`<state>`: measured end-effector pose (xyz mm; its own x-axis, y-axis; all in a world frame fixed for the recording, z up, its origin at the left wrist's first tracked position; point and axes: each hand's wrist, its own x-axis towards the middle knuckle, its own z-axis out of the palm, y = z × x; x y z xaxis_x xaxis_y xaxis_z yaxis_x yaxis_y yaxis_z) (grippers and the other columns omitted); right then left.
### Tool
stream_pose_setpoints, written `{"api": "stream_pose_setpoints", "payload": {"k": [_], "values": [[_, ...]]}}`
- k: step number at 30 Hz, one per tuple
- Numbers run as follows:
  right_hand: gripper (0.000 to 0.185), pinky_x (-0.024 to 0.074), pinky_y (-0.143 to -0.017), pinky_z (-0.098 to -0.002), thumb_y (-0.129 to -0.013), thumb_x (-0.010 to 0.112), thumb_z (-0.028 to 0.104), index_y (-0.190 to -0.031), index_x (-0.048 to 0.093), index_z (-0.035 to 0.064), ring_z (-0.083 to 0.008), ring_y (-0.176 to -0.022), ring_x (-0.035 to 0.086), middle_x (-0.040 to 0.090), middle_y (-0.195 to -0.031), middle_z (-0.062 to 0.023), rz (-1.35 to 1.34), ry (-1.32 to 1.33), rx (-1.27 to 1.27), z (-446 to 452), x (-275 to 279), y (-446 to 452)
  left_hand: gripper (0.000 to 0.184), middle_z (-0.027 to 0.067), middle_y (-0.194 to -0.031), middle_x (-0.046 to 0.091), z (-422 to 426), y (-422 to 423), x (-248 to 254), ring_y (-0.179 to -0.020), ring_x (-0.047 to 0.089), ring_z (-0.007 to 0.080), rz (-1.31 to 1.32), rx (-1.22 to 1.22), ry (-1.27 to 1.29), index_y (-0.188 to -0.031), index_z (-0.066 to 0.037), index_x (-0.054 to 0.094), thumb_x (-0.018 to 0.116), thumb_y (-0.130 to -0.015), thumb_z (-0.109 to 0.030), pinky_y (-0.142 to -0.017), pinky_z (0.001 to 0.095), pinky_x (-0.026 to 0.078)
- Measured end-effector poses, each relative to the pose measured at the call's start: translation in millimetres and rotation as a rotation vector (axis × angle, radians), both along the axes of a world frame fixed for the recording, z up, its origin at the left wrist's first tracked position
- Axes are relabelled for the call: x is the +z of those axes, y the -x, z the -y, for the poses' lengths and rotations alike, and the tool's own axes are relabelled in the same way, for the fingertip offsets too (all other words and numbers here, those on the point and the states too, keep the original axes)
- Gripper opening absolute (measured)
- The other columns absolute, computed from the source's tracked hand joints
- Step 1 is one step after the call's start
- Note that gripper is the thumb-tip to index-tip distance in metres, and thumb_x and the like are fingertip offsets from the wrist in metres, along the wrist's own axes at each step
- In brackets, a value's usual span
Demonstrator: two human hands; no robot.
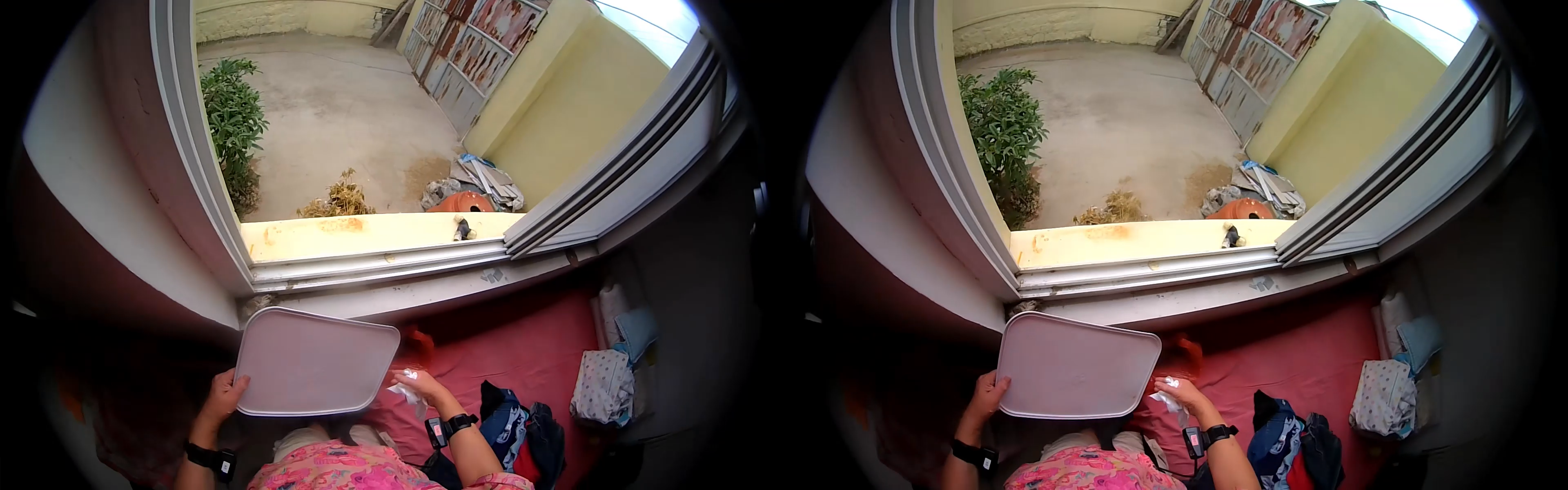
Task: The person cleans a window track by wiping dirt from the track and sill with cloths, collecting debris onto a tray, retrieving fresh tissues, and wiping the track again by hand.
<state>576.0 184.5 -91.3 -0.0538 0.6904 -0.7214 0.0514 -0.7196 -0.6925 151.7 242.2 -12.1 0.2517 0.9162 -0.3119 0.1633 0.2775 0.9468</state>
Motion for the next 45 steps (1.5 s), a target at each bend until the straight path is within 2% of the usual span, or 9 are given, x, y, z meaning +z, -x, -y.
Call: {"api": "stream_pose_setpoints", "payload": {"k": [5, 9, 13, 20, 22, 30, 35, 40, 45], "values": [[0.030, 0.0389, -0.041, -0.0228, -0.081, 0.060, 0.037, -0.087, 0.055, 0.0081, -0.0089, -0.052, 0.050, 0.056, -0.068, 0.0004, -0.151, 0.099, -0.377, 65, -4, -34, 0.028, 0.0026, -0.085, 0.060, -47, -89, -31, -0.072, 0.054, 0.0067, 0.273, -0.142, 0.131, -0.104, 0.002, 0.054, 0.049, -0.089, -0.021, -0.065, 0.0216, 0.045], [0.037, 0.0413, -0.046, -0.0251, -0.084, 0.052, 0.045, -0.090, 0.053, 0.0082, -0.0118, -0.047, 0.046, 0.055, -0.068, -0.0039, -0.464, 0.009, -0.759, 116, -45, -47, 0.029, 0.0031, -0.074, 0.058, -59, -161, -48, -0.056, 0.053, 0.0069, 0.291, -0.252, 0.177, -0.105, 0.000, 0.052, 0.044, -0.091, -0.024, -0.048, 0.0198, 0.042], [0.037, 0.0403, -0.047, -0.0271, -0.080, 0.060, 0.041, -0.092, 0.048, 0.0083, -0.0122, -0.046, 0.045, 0.057, -0.079, -0.0068, -0.785, -0.107, -1.011, 135, -46, -34, 0.030, 0.0036, -0.064, 0.055, -52, -224, -52, -0.042, 0.048, 0.0088, 0.292, -0.375, 0.265, -0.102, -0.002, 0.050, 0.040, -0.092, -0.029, -0.034, 0.0204, 0.035], [0.017, 0.0422, -0.044, -0.0282, -0.084, 0.057, 0.025, -0.089, 0.051, 0.0097, -0.0144, -0.048, 0.049, 0.055, -0.070, -0.0041, -0.406, -0.103, -1.235, 124, -51, -30, 0.032, 0.0045, -0.074, 0.058, -23, -289, -90, -0.041, 0.044, 0.0083, 0.341, -0.415, 0.244, -0.108, -0.001, 0.051, 0.046, -0.090, -0.028, -0.034, 0.0216, 0.033], [0.012, 0.0423, -0.043, -0.0263, -0.084, 0.057, 0.020, -0.086, 0.051, 0.0093, -0.0139, -0.050, 0.051, 0.054, -0.067, -0.0021, -0.391, -0.146, -1.313, 130, -47, -49, 0.036, 0.0058, -0.080, 0.059, -27, -288, -77, -0.041, 0.044, 0.0079, 0.116, -0.691, 0.418, -0.114, -0.003, 0.049, 0.050, -0.088, -0.029, -0.034, 0.0213, 0.032], [0.013, 0.0420, -0.039, -0.0280, -0.083, 0.058, 0.021, -0.087, 0.053, 0.0094, -0.0141, -0.050, 0.052, 0.054, -0.066, -0.0021, 0.030, -0.081, -1.301, 211, -60, -183, 0.031, 0.0054, -0.077, 0.060, -60, -232, -52, -0.034, 0.040, 0.0087, -0.065, -0.533, 0.479, -0.109, -0.004, 0.053, 0.051, -0.087, -0.026, -0.029, 0.0211, 0.029], [0.022, 0.0465, -0.056, -0.0318, -0.081, 0.059, 0.018, -0.097, 0.055, 0.0029, -0.0167, -0.067, 0.058, 0.059, -0.080, -0.0051, 0.233, 0.044, -1.147, 229, -85, -258, 0.029, 0.0058, -0.071, 0.061, -57, -162, -68, -0.058, 0.054, 0.0085, -0.080, -0.319, 0.434, -0.105, -0.001, 0.055, 0.048, -0.089, -0.023, -0.049, 0.0198, 0.041], [0.030, 0.0466, -0.061, -0.0316, -0.080, 0.060, 0.017, -0.104, 0.055, 0.0013, -0.0171, -0.073, 0.057, 0.060, -0.088, -0.0068, 0.227, 0.207, -0.864, 226, -121, -289, 0.025, 0.0077, -0.069, 0.061, -41, -115, -69, -0.056, 0.055, 0.0114, -0.120, -0.116, 0.507, -0.100, -0.001, 0.057, 0.047, -0.089, -0.021, -0.052, 0.0216, 0.044], [0.025, 0.0460, -0.053, -0.0315, -0.078, 0.060, 0.016, -0.095, 0.056, -0.0020, -0.0174, -0.060, 0.057, 0.059, -0.077, -0.0079, 0.260, 0.301, -0.778, 228, -166, -278, 0.023, 0.0030, -0.067, 0.061, -60, -93, -27, -0.059, 0.054, 0.0082, -0.334, -0.062, 0.372, -0.090, 0.000, 0.062, 0.052, -0.086, -0.021, -0.054, 0.0209, 0.043]]}}
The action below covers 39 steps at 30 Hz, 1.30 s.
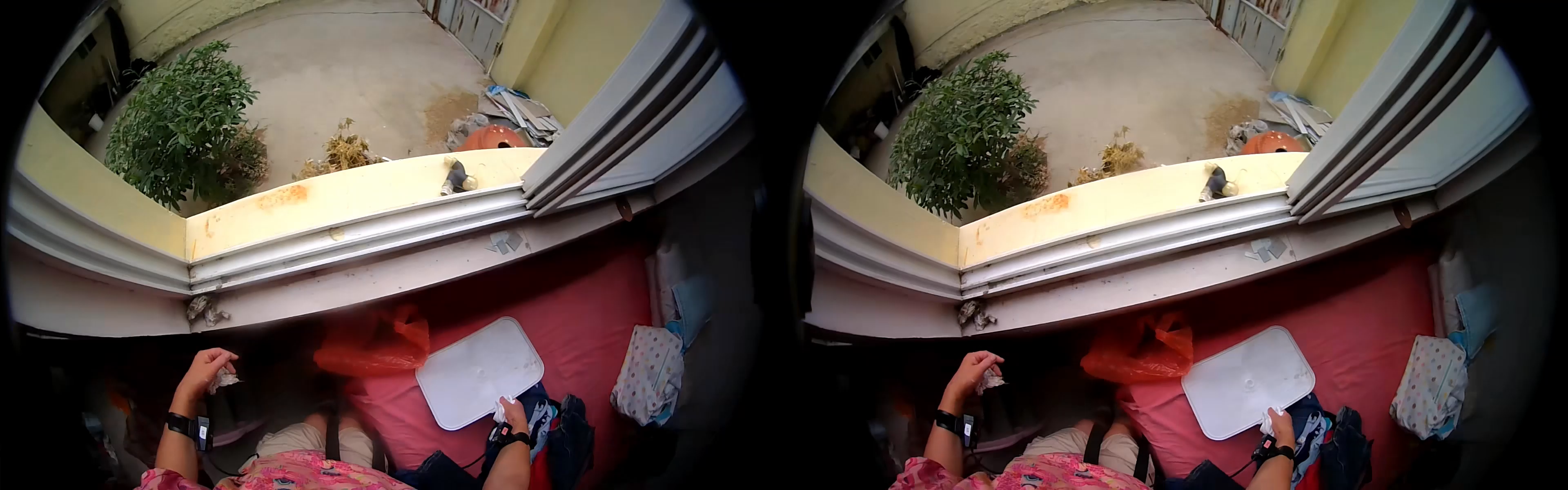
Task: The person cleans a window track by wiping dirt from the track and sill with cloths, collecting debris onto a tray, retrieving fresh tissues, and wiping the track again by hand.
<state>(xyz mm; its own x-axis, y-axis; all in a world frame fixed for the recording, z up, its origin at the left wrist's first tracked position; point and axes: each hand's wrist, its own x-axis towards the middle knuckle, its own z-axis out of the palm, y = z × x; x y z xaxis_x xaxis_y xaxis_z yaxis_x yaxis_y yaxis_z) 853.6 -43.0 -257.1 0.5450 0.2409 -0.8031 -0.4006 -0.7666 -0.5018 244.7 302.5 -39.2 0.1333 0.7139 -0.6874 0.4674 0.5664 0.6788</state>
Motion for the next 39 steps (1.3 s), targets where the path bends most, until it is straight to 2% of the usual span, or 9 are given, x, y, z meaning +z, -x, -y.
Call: {"api": "stream_pose_setpoints", "payload": {"k": [3, 7, 10, 14, 21, 23, 26, 29, 39], "values": [[0.034, 0.0493, -0.058, -0.0357, -0.069, 0.069, 0.017, -0.091, 0.055, -0.0060, -0.0245, -0.063, 0.060, 0.062, -0.076, -0.0135, 0.446, 0.205, -0.151, 33, -72, -11, 0.021, 0.0011, -0.066, 0.060, -13, 11, 31, -0.055, 0.050, 0.0057, -0.289, -0.002, -0.085, -0.087, -0.003, 0.063, 0.054, -0.085, -0.022, -0.047, 0.0205, 0.039], [0.038, 0.0470, -0.068, -0.0380, -0.070, 0.069, 0.023, -0.089, 0.054, -0.0054, -0.0297, -0.075, 0.060, 0.062, -0.085, -0.0178, 0.917, 0.334, 0.161, -72, 15, 42, 0.023, 0.0027, -0.067, 0.060, -14, 14, 43, -0.058, 0.054, 0.0076, -0.272, 0.083, -0.211, -0.089, -0.002, 0.063, 0.058, -0.082, -0.024, -0.053, 0.0215, 0.043], [0.018, 0.0417, -0.057, -0.0285, -0.081, 0.058, 0.018, -0.080, 0.051, 0.0021, -0.0130, -0.061, 0.047, 0.053, -0.069, -0.0034, 0.452, -0.402, 0.289, -159, 60, 106, 0.027, 0.0052, -0.073, 0.062, -11, 7, 29, -0.063, 0.058, 0.0106, -0.146, -0.043, -0.301, -0.100, -0.003, 0.060, 0.060, -0.081, -0.023, -0.059, 0.0242, 0.046], [0.024, 0.0413, -0.062, -0.0240, -0.089, 0.045, 0.031, -0.092, 0.045, 0.0074, -0.0100, -0.068, 0.048, 0.050, -0.078, -0.0026, -0.290, -0.653, 0.541, -274, 152, 272, 0.050, 0.0078, -0.083, 0.059, -15, -30, 34, -0.064, 0.060, 0.0130, 0.004, -0.378, -0.278, -0.124, -0.011, 0.043, 0.063, -0.080, -0.023, -0.060, 0.0249, 0.048], [0.042, 0.0416, -0.077, -0.0282, -0.091, 0.036, 0.042, -0.112, 0.044, 0.0071, -0.0165, -0.087, 0.052, 0.053, -0.100, -0.0060, -0.989, -0.566, 0.718, -346, 192, 478, 0.059, 0.0186, -0.099, 0.055, 0, 17, 6, -0.086, 0.056, 0.0349, -0.155, -0.434, -0.610, -0.126, -0.009, 0.036, 0.060, -0.078, -0.033, -0.075, 0.0364, 0.046], [0.046, 0.0421, -0.081, -0.0282, -0.090, 0.040, 0.041, -0.115, 0.046, 0.0024, -0.0159, -0.094, 0.052, 0.054, -0.107, -0.0066, -1.275, -0.395, 0.692, -353, 195, 494, 0.044, 0.0179, -0.100, 0.055, 8, 59, 10, -0.091, 0.054, 0.0353, -0.124, -0.343, -0.582, -0.117, -0.007, 0.044, 0.055, -0.075, -0.012, -0.078, 0.0378, 0.045], [0.035, 0.0473, -0.070, -0.0307, -0.086, 0.052, 0.028, -0.113, 0.052, 0.0051, -0.0181, -0.079, 0.059, 0.059, -0.101, -0.0092, -0.307, -0.620, 1.319, -372, 227, 501, 0.045, 0.0165, -0.101, 0.056, 37, 121, -4, -0.091, 0.056, 0.0313, -0.234, -0.302, -0.596, -0.115, -0.004, 0.045, 0.051, -0.071, -0.003, -0.078, 0.0349, 0.045], [0.026, 0.0483, -0.062, -0.0385, -0.080, 0.059, 0.021, -0.102, 0.055, 0.0096, -0.0297, -0.071, 0.059, 0.057, -0.088, -0.0150, 0.610, -0.928, 1.229, -393, 200, 516, 0.043, 0.0148, -0.103, 0.056, 65, 167, 0, -0.091, 0.057, 0.0252, -0.142, -0.132, -0.429, -0.116, -0.003, 0.045, 0.051, -0.073, -0.005, -0.079, 0.0320, 0.045], [0.016, 0.0452, -0.061, -0.0403, -0.074, 0.059, 0.010, -0.087, 0.052, 0.0045, -0.0311, -0.073, 0.055, 0.053, -0.081, -0.0140, 0.892, -0.999, 1.108, -413, 167, 543, 0.043, 0.0169, -0.111, 0.053, 135, 278, -55, -0.101, 0.051, 0.0223, -0.160, 0.538, -0.391, -0.121, 0.003, 0.039, 0.051, -0.082, -0.009, -0.087, 0.0310, 0.039]]}}
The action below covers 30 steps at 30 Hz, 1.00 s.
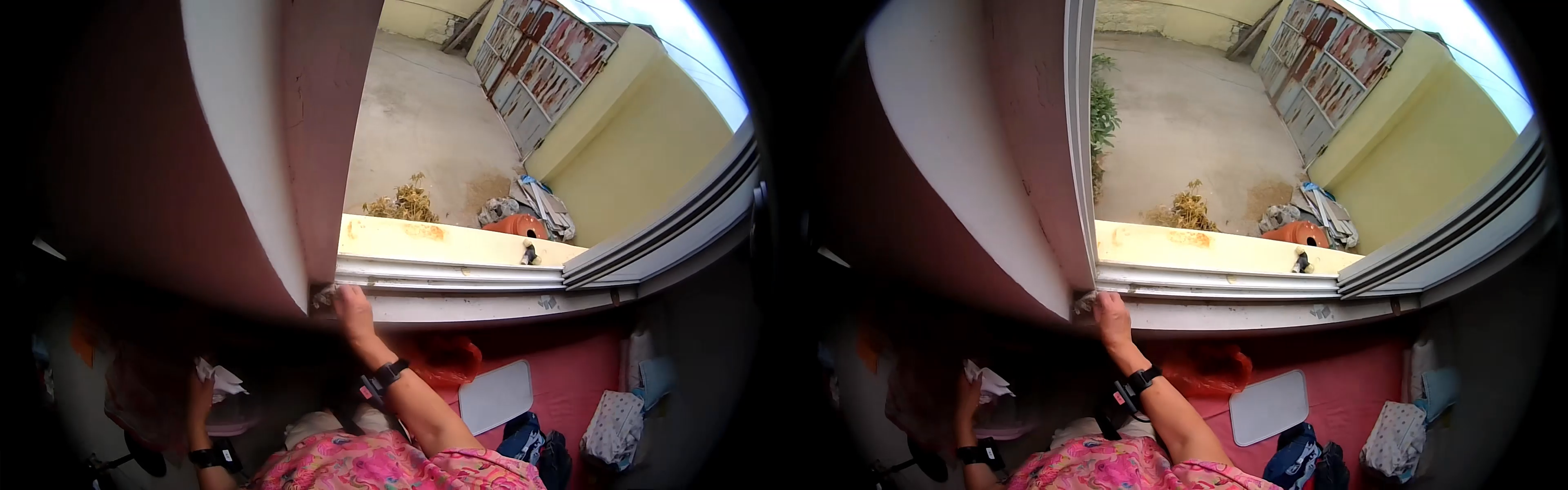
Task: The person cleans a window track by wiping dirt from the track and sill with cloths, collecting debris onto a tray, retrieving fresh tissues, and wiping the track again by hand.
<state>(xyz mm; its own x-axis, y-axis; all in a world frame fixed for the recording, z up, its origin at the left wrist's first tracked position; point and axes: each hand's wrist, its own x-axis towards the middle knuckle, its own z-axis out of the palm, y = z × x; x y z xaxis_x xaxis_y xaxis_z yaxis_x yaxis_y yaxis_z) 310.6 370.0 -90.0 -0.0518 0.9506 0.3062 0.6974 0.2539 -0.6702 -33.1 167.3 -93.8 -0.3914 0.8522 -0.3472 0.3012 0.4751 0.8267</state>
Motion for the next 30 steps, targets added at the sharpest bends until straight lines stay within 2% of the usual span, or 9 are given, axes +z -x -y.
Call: {"api": "stream_pose_setpoints", "payload": {"k": [2, 4, 7, 9, 14, 22, 24, 27, 30], "values": [[0.015, 0.0460, -0.060, -0.0380, -0.074, 0.060, 0.008, -0.086, 0.052, 0.0039, -0.0294, -0.071, 0.056, 0.054, -0.080, -0.0131, -0.137, -0.008, 0.027, 5, 30, -6, 0.043, 0.0183, -0.114, 0.051, 0, 7, -4, -0.104, 0.050, 0.0242, 0.030, -0.009, -0.032, -0.122, 0.004, 0.038, 0.051, -0.083, -0.012, -0.089, 0.0314, 0.038], [0.015, 0.0468, -0.059, -0.0357, -0.073, 0.060, 0.006, -0.085, 0.052, 0.0034, -0.0278, -0.070, 0.057, 0.055, -0.079, -0.0122, -0.285, -0.016, 0.056, 7, 43, -19, 0.044, 0.0197, -0.117, 0.049, -2, 15, -6, -0.108, 0.048, 0.0268, -0.206, -0.032, -0.016, -0.122, 0.004, 0.038, 0.051, -0.084, -0.015, -0.090, 0.0325, 0.037], [0.016, 0.0451, -0.060, -0.0256, -0.074, 0.064, 0.011, -0.084, 0.055, 0.0012, -0.0160, -0.064, 0.056, 0.058, -0.075, -0.0101, -0.435, 0.154, -0.011, -1, 50, -55, 0.049, 0.0219, -0.121, 0.046, -4, 31, -24, -0.113, 0.044, 0.0292, -0.214, -0.030, -0.035, -0.124, 0.006, 0.035, 0.052, -0.085, -0.019, -0.093, 0.0336, 0.034], [0.014, 0.0449, -0.062, -0.0244, -0.076, 0.063, 0.010, -0.084, 0.055, 0.0013, -0.0110, -0.068, 0.055, 0.060, -0.079, -0.0053, -0.616, 0.148, 0.003, -8, 42, -91, 0.053, 0.0229, -0.124, 0.043, -14, 12, 1, -0.115, 0.043, 0.0296, -0.183, 0.022, -0.010, -0.126, 0.007, 0.033, 0.052, -0.086, -0.022, -0.095, 0.0339, 0.032], [0.008, 0.0498, -0.069, -0.0253, -0.081, 0.056, 0.004, -0.085, 0.049, 0.0038, -0.0091, -0.073, 0.056, 0.058, -0.083, -0.0038, -1.126, 0.250, -0.164, -2, 55, -211, 0.057, 0.0232, -0.127, 0.040, -8, 43, -52, -0.117, 0.040, 0.0297, -0.102, 0.010, -0.015, -0.128, 0.006, 0.030, 0.053, -0.085, -0.024, -0.096, 0.0338, 0.032], [0.018, 0.0476, -0.062, -0.0211, -0.073, 0.054, -0.006, -0.085, 0.046, 0.0042, -0.0085, -0.069, 0.051, 0.049, -0.078, -0.0028, -0.616, -0.193, -0.808, -13, 27, -435, 0.055, 0.0201, -0.129, 0.039, -7, 18, -51, -0.119, 0.039, 0.0275, -0.178, 0.054, 0.098, -0.129, 0.005, 0.030, 0.052, -0.086, -0.021, -0.097, 0.0337, 0.031], [0.025, 0.0451, -0.063, -0.0230, -0.070, 0.052, -0.006, -0.093, 0.050, 0.0030, -0.0116, -0.069, 0.051, 0.049, -0.081, -0.0039, -0.777, -0.190, -0.822, -21, 45, -452, 0.054, 0.0188, -0.131, 0.037, -13, -9, -26, -0.119, 0.038, 0.0257, -0.176, 0.062, 0.125, -0.130, 0.004, 0.029, 0.051, -0.086, -0.019, -0.098, 0.0329, 0.030], [0.021, 0.0455, -0.069, -0.0282, -0.066, 0.052, -0.006, -0.086, 0.056, 0.0017, -0.0149, -0.073, 0.053, 0.051, -0.083, -0.0054, -0.382, -0.138, -0.838, -36, 13, -523, 0.053, 0.0173, -0.131, 0.037, -6, -7, -37, -0.119, 0.038, 0.0242, -0.199, 0.074, 0.134, -0.130, 0.004, 0.029, 0.050, -0.086, -0.017, -0.098, 0.0320, 0.030], [0.021, 0.0439, -0.074, -0.0362, -0.065, 0.054, -0.003, -0.085, 0.054, 0.0034, -0.0304, -0.078, 0.052, 0.052, -0.088, -0.0152, 0.123, -0.145, -0.880, -43, 24, -540, 0.052, 0.0176, -0.129, 0.039, -11, -28, -11, -0.118, 0.039, 0.0245, -0.248, 0.068, 0.184, -0.129, 0.005, 0.030, 0.050, -0.086, -0.017, -0.098, 0.0320, 0.030]]}}
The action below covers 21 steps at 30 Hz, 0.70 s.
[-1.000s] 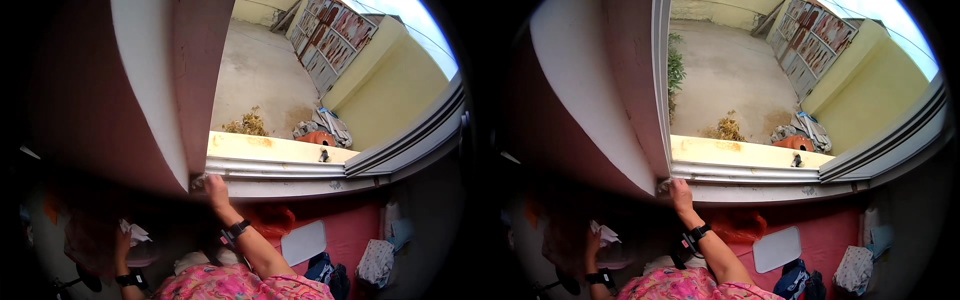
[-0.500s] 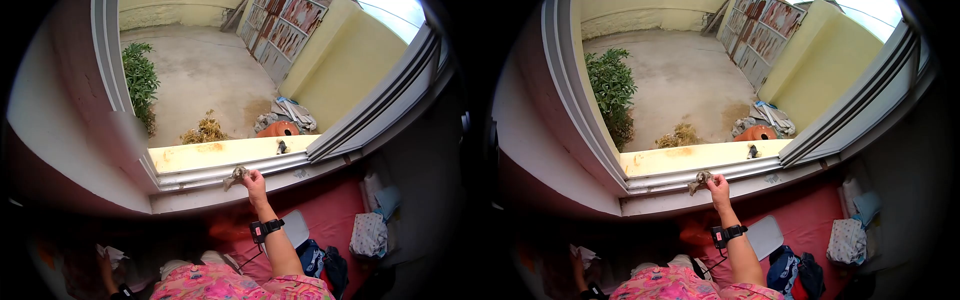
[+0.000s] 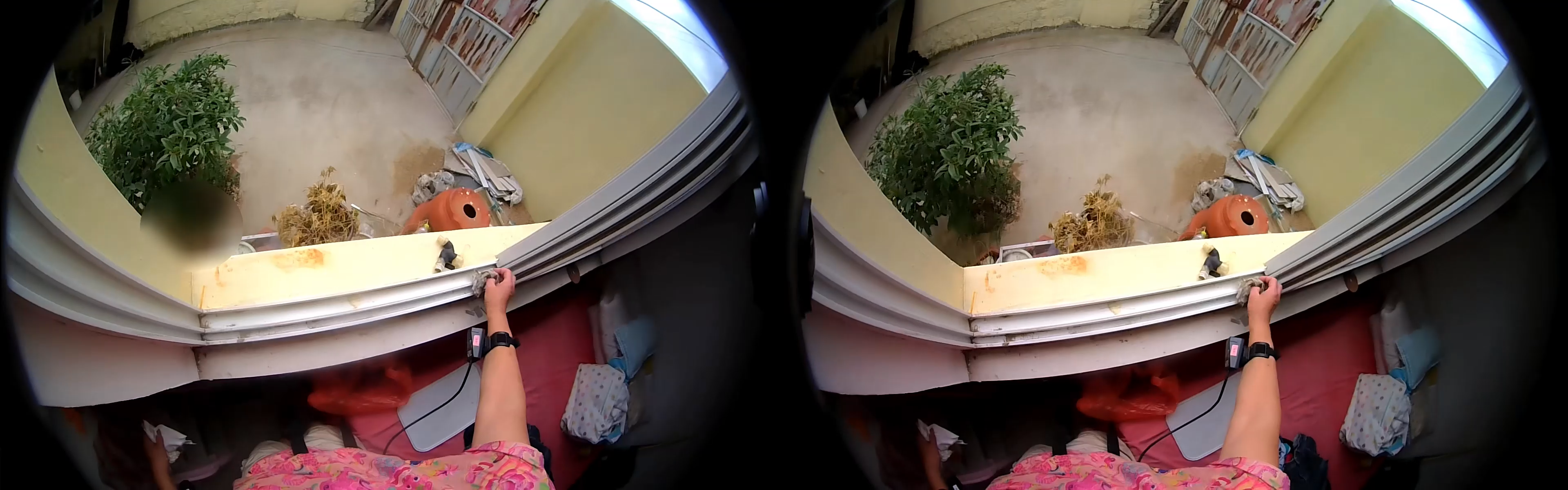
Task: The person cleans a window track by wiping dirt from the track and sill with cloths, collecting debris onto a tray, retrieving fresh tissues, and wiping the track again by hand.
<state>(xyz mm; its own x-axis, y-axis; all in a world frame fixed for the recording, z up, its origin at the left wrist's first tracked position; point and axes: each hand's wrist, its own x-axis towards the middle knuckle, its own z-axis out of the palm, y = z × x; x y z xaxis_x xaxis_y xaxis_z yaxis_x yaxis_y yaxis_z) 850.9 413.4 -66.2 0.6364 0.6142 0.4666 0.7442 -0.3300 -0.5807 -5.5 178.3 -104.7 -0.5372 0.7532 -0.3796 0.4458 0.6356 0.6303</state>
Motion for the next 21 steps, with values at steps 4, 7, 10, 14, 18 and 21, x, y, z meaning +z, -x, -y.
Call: {"api": "stream_pose_setpoints", "payload": {"k": [4, 7, 10, 14, 18, 21], "values": [[0.017, 0.0437, -0.074, -0.0392, -0.067, 0.055, -0.002, -0.083, 0.053, 0.0036, -0.0339, -0.080, 0.052, 0.052, -0.089, -0.0159, 0.195, 0.108, 0.163, -2, -5, -11, 0.051, 0.0190, -0.128, 0.041, -4, -10, 8, -0.118, 0.040, 0.0258, -0.085, -0.019, 0.075, -0.128, 0.006, 0.032, 0.051, -0.086, -0.017, -0.099, 0.0320, 0.029], [0.010, 0.0446, -0.074, -0.0417, -0.072, 0.057, 0.005, -0.082, 0.057, 0.0070, -0.0337, -0.081, 0.056, 0.059, -0.083, -0.0120, 0.391, 0.452, 0.075, -7, 1, -9, 0.052, 0.0202, -0.129, 0.039, -1, -7, -1, -0.120, 0.038, 0.0271, -0.127, -0.074, 0.065, -0.127, 0.007, 0.032, 0.051, -0.086, -0.018, -0.099, 0.0324, 0.028], [0.009, 0.0460, -0.071, -0.0423, -0.074, 0.054, 0.010, -0.079, 0.061, 0.0064, -0.0329, -0.078, 0.057, 0.061, -0.078, -0.0144, 0.393, 0.699, -0.081, -24, 20, 6, 0.053, 0.0212, -0.130, 0.038, -13, -21, 16, -0.121, 0.037, 0.0281, -0.134, -0.135, 0.101, -0.127, 0.007, 0.032, 0.051, -0.086, -0.020, -0.100, 0.0330, 0.027], [0.013, 0.0472, -0.071, -0.0423, -0.074, 0.050, 0.009, -0.076, 0.062, 0.0025, -0.0360, -0.079, 0.058, 0.060, -0.077, -0.0208, 0.358, 0.737, -0.125, -35, 6, 19, 0.055, 0.0217, -0.131, 0.036, -7, 4, -1, -0.123, 0.035, 0.0281, -0.106, -0.164, 0.157, -0.128, 0.007, 0.031, 0.051, -0.085, -0.020, -0.101, 0.0336, 0.026], [0.014, 0.0461, -0.069, -0.0432, -0.071, 0.050, 0.008, -0.072, 0.062, 0.0004, -0.0357, -0.076, 0.056, 0.060, -0.073, -0.0196, 0.282, 0.584, -0.073, -29, 2, 74, 0.056, 0.0212, -0.132, 0.035, 1, 31, -28, -0.123, 0.034, 0.0279, -0.093, -0.161, 0.123, -0.129, 0.007, 0.030, 0.051, -0.085, -0.021, -0.101, 0.0340, 0.025], [0.013, 0.0446, -0.067, -0.0408, -0.069, 0.052, 0.007, -0.068, 0.063, 0.0018, -0.0319, -0.075, 0.056, 0.061, -0.068, -0.0152, 0.350, 0.606, 0.028, -27, -5, 136, 0.056, 0.0203, -0.132, 0.035, -1, 34, -35, -0.123, 0.034, 0.0276, -0.078, -0.198, 0.071, -0.130, 0.006, 0.029, 0.051, -0.085, -0.021, -0.101, 0.0341, 0.025]]}}
